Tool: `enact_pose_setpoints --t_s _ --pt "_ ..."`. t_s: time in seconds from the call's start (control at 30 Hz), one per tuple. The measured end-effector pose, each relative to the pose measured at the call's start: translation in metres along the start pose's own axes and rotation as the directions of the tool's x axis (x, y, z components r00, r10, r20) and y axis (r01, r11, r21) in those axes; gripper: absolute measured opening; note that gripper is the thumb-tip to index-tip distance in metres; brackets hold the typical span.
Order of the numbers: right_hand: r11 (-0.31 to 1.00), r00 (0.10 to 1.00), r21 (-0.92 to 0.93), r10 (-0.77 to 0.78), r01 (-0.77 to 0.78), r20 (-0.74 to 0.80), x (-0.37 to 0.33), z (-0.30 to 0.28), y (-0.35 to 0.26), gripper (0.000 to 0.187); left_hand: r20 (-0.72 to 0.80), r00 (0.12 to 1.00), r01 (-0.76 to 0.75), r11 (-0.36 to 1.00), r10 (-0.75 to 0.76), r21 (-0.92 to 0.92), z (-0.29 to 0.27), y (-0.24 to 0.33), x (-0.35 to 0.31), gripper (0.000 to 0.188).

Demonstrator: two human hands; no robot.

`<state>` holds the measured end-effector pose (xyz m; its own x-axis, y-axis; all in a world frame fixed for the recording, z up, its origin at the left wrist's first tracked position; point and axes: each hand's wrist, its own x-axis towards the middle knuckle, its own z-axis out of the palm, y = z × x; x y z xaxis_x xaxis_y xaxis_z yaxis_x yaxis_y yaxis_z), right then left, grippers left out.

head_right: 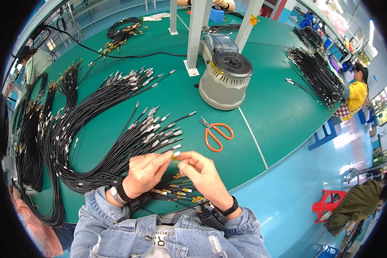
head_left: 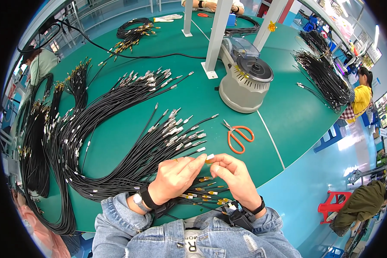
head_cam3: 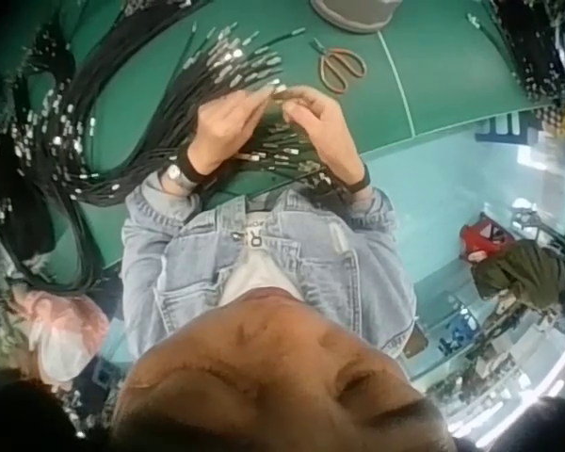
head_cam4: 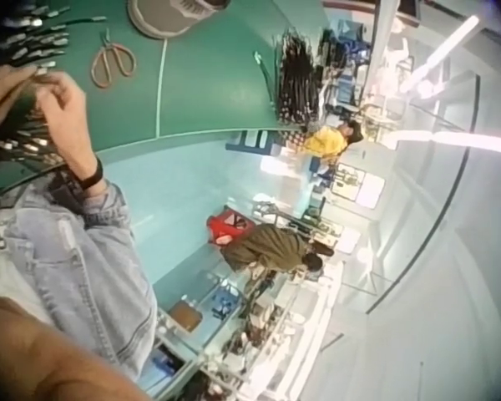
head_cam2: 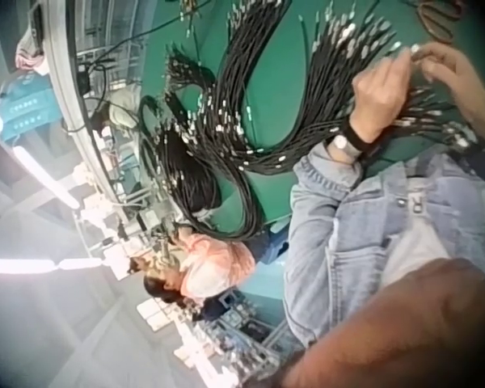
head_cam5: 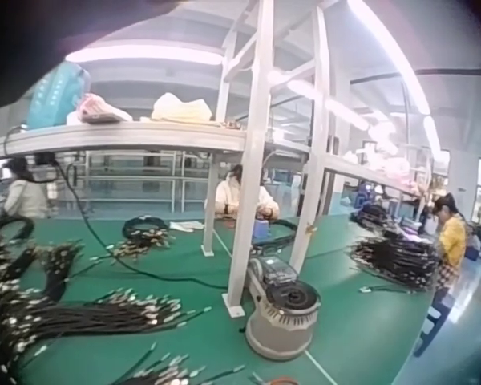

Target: The person assembles cables by hand, sliding a connector onto the end of each cable and pressing it into place. They use shears to trim the connector before setting the cable down and eventually reaching for a tape dispenser.

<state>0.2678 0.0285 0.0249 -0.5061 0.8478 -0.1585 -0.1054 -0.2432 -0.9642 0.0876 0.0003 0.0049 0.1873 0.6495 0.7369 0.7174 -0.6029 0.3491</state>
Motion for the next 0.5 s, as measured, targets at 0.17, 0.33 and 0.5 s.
enact_pose_setpoints --t_s 0.17,0.33,0.5 --pt "0.996 1.0 0.09 0.003 -0.005 0.021 -0.002 -0.001 0.005 0.027 -0.006 0.999 0.044 0.998 -0.044 -0.034 0.0 0.001 0.003 0.037" --pt "0.994 0.997 0.088 -0.06 0.065 -0.054 -0.002 0.014 0.003 0.021 -0.006 0.999 0.041 0.999 -0.041 -0.034 0.001 0.003 0.005 0.033" --pt "0.998 0.992 -0.018 -0.066 0.064 -0.106 0.001 0.011 0.009 0.012 -0.006 0.995 0.099 0.993 -0.1 -0.058 0.0 0.003 0.004 0.026"
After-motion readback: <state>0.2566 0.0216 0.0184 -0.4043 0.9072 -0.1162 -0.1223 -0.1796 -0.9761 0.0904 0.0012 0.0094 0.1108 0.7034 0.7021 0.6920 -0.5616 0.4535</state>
